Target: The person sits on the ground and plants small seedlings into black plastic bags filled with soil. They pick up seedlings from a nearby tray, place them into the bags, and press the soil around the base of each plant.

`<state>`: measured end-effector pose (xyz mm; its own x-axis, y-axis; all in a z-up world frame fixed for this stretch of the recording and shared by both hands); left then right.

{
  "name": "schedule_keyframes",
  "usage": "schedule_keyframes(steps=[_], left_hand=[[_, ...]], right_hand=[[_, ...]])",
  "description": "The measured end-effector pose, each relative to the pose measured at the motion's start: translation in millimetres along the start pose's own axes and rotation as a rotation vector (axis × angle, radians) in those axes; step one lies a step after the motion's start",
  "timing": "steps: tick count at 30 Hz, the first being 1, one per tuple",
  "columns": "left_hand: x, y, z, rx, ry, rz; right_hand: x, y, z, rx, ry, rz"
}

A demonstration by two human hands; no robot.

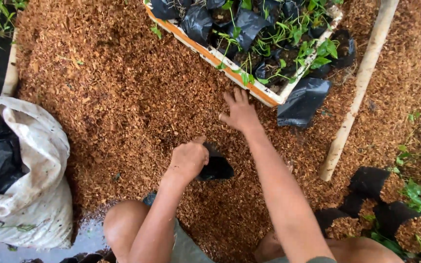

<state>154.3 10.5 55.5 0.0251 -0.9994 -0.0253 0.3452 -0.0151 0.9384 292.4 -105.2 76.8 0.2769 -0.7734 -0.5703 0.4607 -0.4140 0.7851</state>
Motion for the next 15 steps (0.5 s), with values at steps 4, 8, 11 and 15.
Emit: schedule_keyframes(steps=[4,8,11,15], left_hand=[[-26.1,-57.4,-39.2,0.002,-0.027,-0.036],[-23.9,-11.4,-23.6,0.1,-0.032,0.009],[-16.6,18.2,-7.2,0.177,-0.002,0.106],[-10.6,28.7,-4.9,0.169,0.042,0.133]], right_hand=[[28.5,-76.3,-29.4,-0.027,-0.008,0.438],[69.0,-137.6,-29.2,-0.002,0.072,0.507],[77.9,-155.3,0.2,-0.002,0.099,0.507],[71.1,-141.9,27.6,-0.254,-0.017,0.046]])
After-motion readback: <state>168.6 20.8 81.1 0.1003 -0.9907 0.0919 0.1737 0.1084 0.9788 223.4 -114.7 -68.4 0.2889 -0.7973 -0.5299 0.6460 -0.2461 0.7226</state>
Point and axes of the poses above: each hand's wrist, its own z-axis away from the middle knuckle, its own y-axis out of the back of the hand, x = y × z, the point moved 5 cm from there along -z, towards the middle knuckle, and after that the axes turned 13 degrees about -z, right-handed, at the moved point
